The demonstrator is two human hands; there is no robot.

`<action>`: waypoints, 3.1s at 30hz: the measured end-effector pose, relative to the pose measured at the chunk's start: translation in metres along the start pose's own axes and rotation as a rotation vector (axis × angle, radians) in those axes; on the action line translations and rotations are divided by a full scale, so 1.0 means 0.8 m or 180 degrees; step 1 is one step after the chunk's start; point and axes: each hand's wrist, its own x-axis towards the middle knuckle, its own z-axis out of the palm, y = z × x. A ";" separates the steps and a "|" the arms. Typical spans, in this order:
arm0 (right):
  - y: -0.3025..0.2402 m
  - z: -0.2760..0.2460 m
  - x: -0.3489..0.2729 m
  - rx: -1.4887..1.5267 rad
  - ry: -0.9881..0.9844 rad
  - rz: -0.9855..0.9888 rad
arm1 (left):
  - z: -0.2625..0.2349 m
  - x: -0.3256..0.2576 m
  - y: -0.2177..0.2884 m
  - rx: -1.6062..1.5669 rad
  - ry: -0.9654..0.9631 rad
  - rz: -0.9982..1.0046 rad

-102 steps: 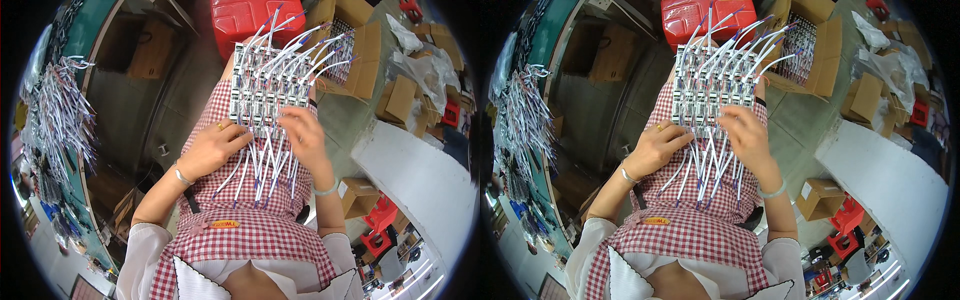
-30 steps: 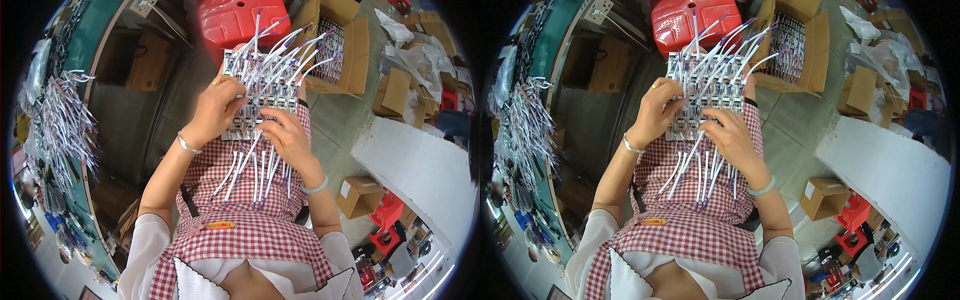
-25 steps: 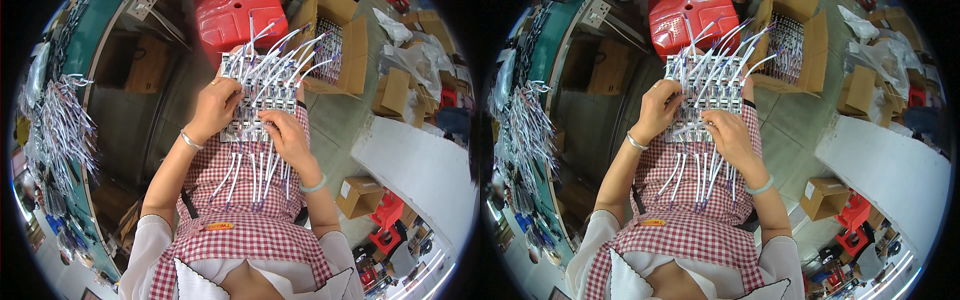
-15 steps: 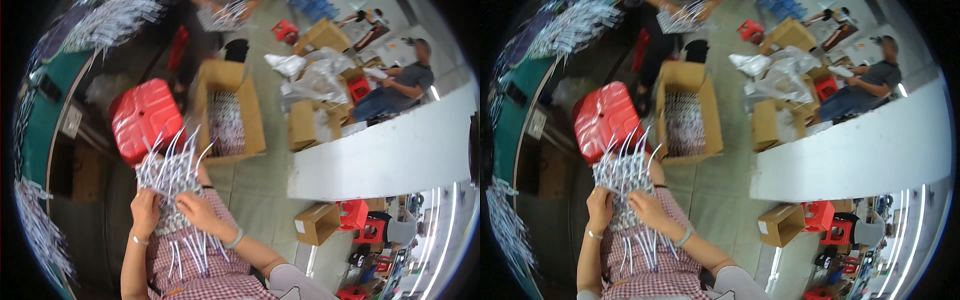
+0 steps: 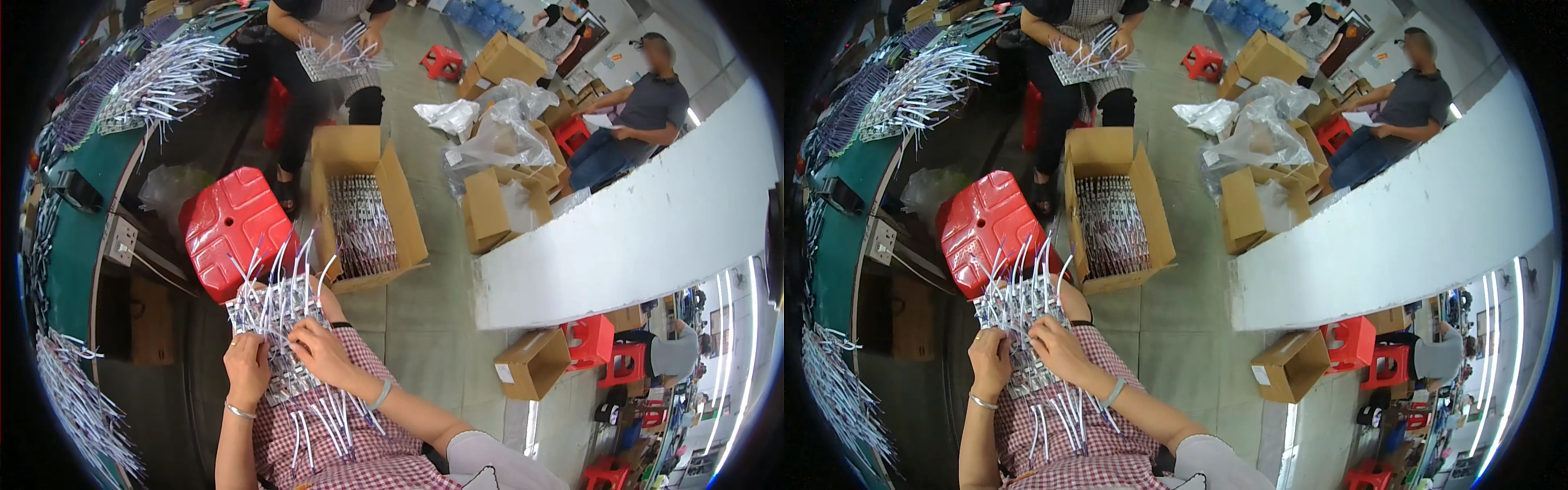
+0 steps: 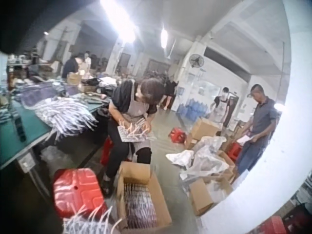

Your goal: Assembling and organizing LED boards with attached wires into boxes in a factory setting.

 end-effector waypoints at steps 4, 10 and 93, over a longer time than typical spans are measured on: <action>0.012 -0.008 0.016 -0.0267 0.0259 -0.0142 | 0.008 0.010 -0.008 0.0201 -0.0158 -0.0104; 0.003 -0.088 0.010 0.0004 0.0889 -0.0277 | -0.001 0.006 0.005 -0.0363 0.0313 -0.0261; -0.015 -0.128 -0.027 -0.1080 -0.1426 -0.1194 | -0.026 -0.054 0.083 -0.0453 -0.0906 -0.0098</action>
